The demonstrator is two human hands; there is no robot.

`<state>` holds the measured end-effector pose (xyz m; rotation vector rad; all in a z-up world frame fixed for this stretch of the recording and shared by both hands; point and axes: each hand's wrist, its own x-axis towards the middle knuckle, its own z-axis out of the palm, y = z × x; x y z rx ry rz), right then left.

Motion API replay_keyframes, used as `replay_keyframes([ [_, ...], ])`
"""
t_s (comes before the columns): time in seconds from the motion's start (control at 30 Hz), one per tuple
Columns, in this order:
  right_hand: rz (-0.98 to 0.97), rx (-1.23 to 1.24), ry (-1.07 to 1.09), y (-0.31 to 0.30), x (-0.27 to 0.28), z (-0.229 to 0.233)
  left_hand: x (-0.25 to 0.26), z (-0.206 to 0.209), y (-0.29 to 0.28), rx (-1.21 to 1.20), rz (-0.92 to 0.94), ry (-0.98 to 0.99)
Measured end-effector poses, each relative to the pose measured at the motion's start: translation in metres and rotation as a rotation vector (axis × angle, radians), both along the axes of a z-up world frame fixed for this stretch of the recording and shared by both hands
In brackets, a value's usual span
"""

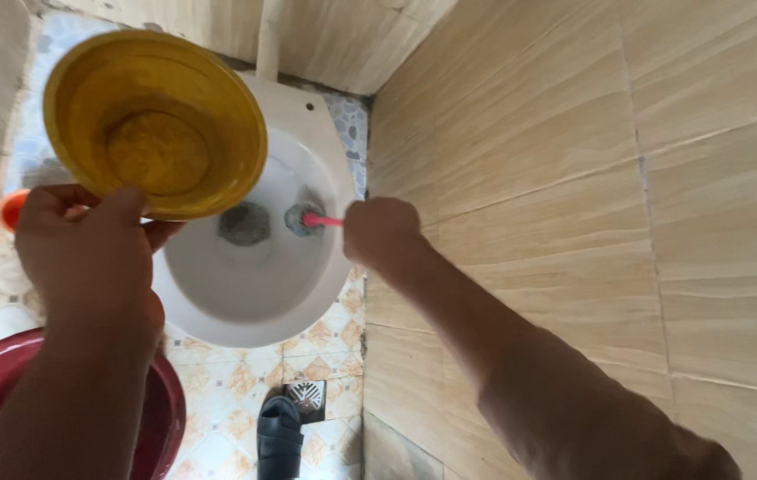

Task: The person cleans a toilet bowl using a pink toilet brush and water from a yellow cup. They repeatedly scoop water from a red bucket into the cup, pour it into the bowl, and scrub the interior surfaces. The person moves between two different toilet stalls during the process.

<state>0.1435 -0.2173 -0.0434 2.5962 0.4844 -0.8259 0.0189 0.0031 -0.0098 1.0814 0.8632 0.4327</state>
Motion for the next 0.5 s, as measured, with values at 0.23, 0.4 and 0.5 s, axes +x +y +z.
replay_keyframes([
  [0.23, 0.090, 0.123, -0.108, 0.018, -0.010, -0.035, 0.000, -0.007, 0.001, -0.029, 0.023, 0.047],
  [0.4, 0.144, 0.109, -0.149, -0.009, -0.008, -0.024, 0.002, -0.006, -0.003, -0.096, 0.029, 0.023],
  [0.5, 0.164, 0.059, -0.143, -0.015, -0.001, -0.032, 0.004, -0.013, -0.005, -0.044, 0.037, 0.061],
])
